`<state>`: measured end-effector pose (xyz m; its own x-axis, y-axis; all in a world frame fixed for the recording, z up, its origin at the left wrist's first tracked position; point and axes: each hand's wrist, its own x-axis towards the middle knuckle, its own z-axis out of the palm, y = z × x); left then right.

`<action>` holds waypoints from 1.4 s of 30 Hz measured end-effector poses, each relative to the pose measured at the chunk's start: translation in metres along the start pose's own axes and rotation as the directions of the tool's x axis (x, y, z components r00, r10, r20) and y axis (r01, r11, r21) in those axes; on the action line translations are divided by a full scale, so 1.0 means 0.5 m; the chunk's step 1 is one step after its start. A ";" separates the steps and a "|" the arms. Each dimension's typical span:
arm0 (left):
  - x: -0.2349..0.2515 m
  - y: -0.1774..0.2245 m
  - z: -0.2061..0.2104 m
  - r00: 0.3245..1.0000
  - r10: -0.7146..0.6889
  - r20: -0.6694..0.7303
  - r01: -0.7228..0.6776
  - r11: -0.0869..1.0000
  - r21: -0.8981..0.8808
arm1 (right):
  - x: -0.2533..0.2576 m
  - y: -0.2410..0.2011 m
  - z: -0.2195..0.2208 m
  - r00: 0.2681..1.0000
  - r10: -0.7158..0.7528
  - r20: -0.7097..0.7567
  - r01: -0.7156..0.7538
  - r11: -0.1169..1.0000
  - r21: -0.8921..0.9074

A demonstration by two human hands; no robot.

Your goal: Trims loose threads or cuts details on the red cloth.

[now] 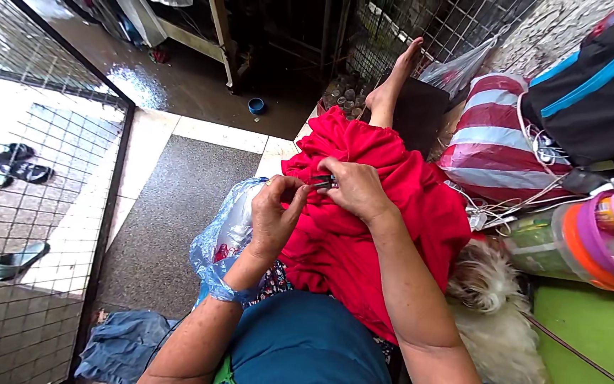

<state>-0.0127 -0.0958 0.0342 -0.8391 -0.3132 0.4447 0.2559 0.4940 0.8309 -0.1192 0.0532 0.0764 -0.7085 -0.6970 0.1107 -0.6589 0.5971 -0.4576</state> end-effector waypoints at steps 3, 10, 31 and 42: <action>0.005 -0.004 -0.019 0.997 -0.062 -0.046 0.059 0.996 -0.069 | -0.007 0.011 -0.014 0.976 -0.102 -0.194 0.131 0.981 0.144; 0.017 -0.017 -0.017 0.994 -0.085 -0.067 0.075 0.987 -0.145 | -0.057 0.183 -0.095 0.748 0.612 -0.255 -0.462 0.757 0.463; 0.058 0.013 0.189 0.853 0.321 0.412 -0.348 0.937 -0.009 | -0.120 0.186 -0.121 0.788 0.570 -0.234 -0.412 0.770 0.487; 0.039 0.002 0.193 0.889 0.321 0.326 -0.326 0.944 -0.040 | -0.053 0.211 -0.068 0.680 0.565 -0.467 -0.141 0.726 0.673</action>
<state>-0.0752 -0.0229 0.0115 -0.8206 0.1447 0.5528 0.5346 0.5363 0.6531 -0.1784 0.1481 0.0553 -0.9722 0.0490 0.2288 -0.2083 0.2642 -0.9417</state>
